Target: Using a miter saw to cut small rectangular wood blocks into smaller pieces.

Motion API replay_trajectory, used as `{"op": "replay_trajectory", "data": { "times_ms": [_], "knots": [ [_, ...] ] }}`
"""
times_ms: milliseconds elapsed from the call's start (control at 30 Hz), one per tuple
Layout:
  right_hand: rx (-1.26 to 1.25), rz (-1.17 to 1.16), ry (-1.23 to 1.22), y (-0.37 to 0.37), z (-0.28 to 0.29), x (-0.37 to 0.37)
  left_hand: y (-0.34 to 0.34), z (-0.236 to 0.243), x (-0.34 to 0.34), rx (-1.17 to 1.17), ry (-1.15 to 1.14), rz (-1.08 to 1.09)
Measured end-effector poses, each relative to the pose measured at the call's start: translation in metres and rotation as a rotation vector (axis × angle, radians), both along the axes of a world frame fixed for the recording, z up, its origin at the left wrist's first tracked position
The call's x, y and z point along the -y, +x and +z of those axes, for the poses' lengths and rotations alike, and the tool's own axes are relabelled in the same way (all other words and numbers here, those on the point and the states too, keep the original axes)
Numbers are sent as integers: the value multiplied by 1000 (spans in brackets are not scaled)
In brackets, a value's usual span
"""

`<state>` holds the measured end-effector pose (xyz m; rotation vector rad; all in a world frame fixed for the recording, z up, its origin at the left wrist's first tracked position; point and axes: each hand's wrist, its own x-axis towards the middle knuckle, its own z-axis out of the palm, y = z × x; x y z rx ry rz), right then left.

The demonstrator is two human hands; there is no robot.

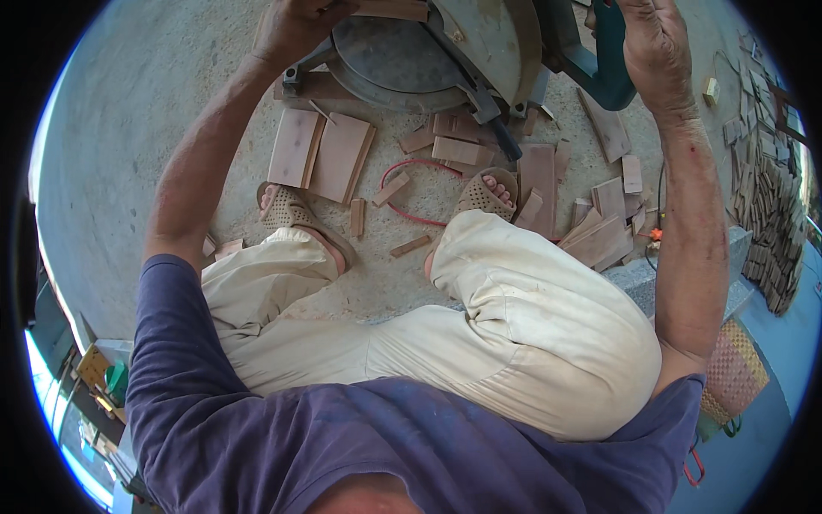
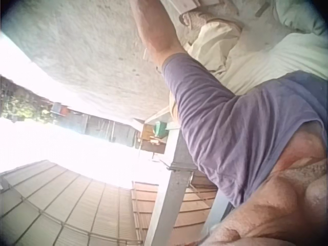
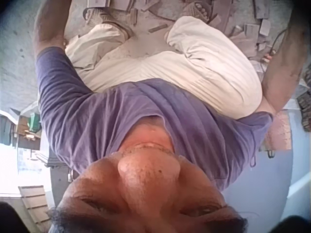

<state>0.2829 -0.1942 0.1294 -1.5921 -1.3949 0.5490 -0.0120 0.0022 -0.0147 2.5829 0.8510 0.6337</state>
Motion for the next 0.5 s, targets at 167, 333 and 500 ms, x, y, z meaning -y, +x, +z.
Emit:
{"op": "replay_trajectory", "data": {
  "times_ms": [167, 333, 500],
  "knots": [
    [-100, 23, 33, 3, -6, -4, -18, 5, -15, 111, 4, -103],
    [-38, 25, -163, 36, 21, -40, -80, 59, 4, -198, -126, -94],
    [334, 14, -143, -5, 91, -124, -216, 117, 39, -433, -459, 255]
  ]
}}
